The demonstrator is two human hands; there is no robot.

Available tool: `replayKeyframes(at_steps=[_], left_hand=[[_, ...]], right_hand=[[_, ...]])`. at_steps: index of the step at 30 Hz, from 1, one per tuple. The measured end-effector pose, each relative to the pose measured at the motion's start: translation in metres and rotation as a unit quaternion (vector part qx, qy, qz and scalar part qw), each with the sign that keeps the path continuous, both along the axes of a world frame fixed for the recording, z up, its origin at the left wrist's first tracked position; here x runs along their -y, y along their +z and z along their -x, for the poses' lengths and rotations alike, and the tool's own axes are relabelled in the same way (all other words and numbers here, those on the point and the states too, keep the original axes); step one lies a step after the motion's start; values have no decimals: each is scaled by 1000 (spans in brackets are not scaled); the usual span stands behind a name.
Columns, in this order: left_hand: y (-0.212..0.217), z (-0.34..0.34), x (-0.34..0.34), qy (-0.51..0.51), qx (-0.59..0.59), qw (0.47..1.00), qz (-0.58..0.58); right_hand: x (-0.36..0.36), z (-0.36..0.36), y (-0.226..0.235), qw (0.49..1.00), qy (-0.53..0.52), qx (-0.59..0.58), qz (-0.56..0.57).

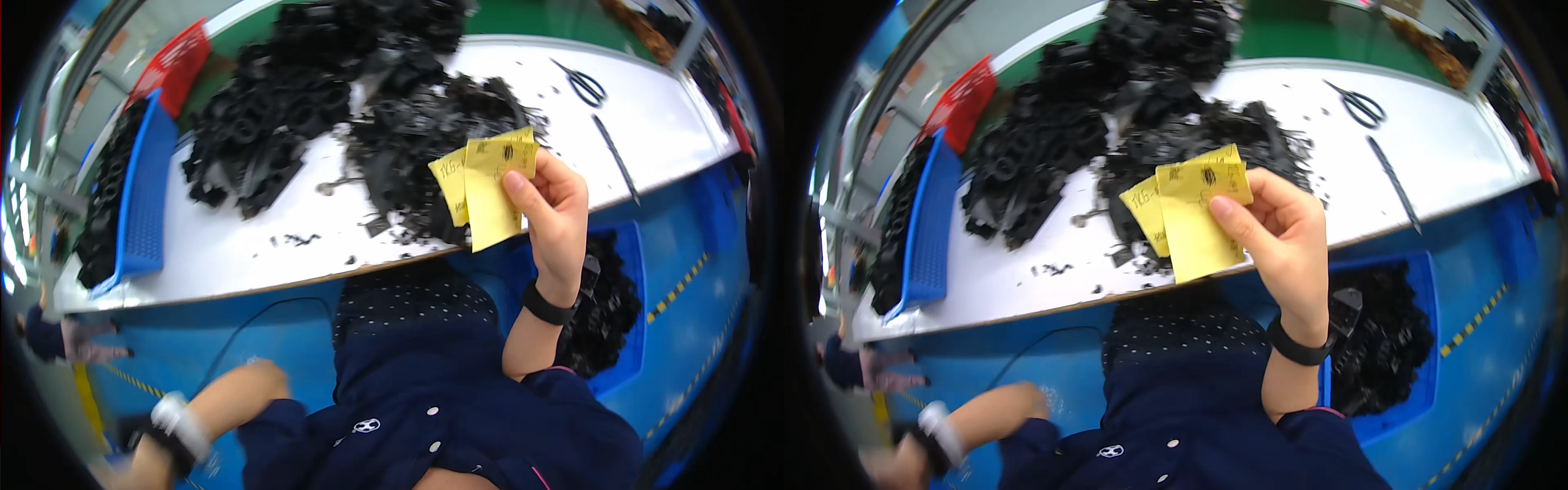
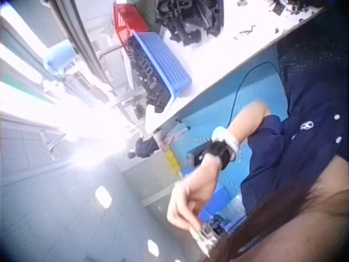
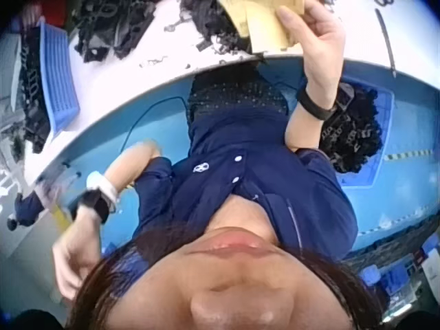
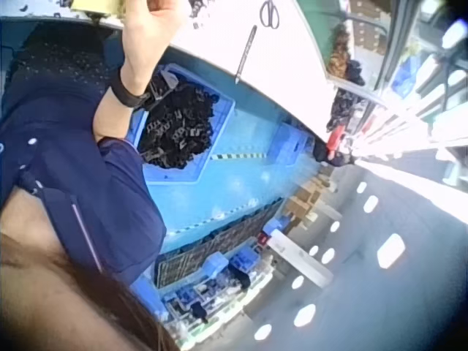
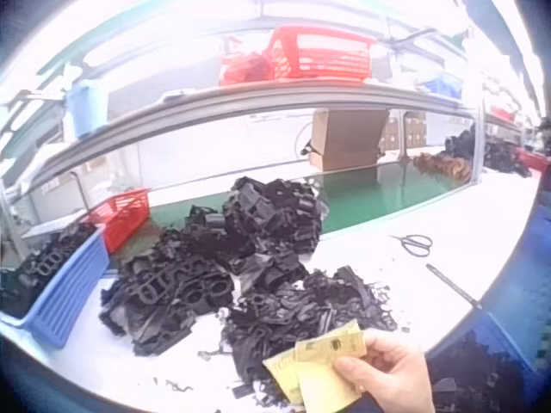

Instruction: Inspecting black plastic manufacturing components and recording inspection data on paper.

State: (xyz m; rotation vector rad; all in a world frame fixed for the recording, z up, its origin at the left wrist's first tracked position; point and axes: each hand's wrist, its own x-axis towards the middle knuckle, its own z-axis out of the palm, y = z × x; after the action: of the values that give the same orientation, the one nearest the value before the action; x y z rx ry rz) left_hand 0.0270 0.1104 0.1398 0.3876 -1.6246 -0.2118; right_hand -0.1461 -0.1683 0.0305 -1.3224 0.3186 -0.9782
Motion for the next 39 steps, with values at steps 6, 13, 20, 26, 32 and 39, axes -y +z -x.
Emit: replayKeyframes(at_steps=[6,13,20,26,32,39], left_hand=[[-104,17,116,248,-196,899,-303],[-111,22,120,328,-299,824,-351],[-111,24,113,329,-269,823,-377],[-108,29,107,292,-277,835,-375],[-108,31,106,308,-264,830,-383],[-107,34,108,320,-231,834,-385]], right_hand=[[-33,-34,-7,992,124,-5,-6],[-26,-35,-9,997,40,-58,24],[-19,-18,-13,999,10,-12,47],[-24,-21,-12,997,27,-37,62],[-22,-17,-7,983,64,-99,141],[-15,-12,-8,954,106,-135,244]])
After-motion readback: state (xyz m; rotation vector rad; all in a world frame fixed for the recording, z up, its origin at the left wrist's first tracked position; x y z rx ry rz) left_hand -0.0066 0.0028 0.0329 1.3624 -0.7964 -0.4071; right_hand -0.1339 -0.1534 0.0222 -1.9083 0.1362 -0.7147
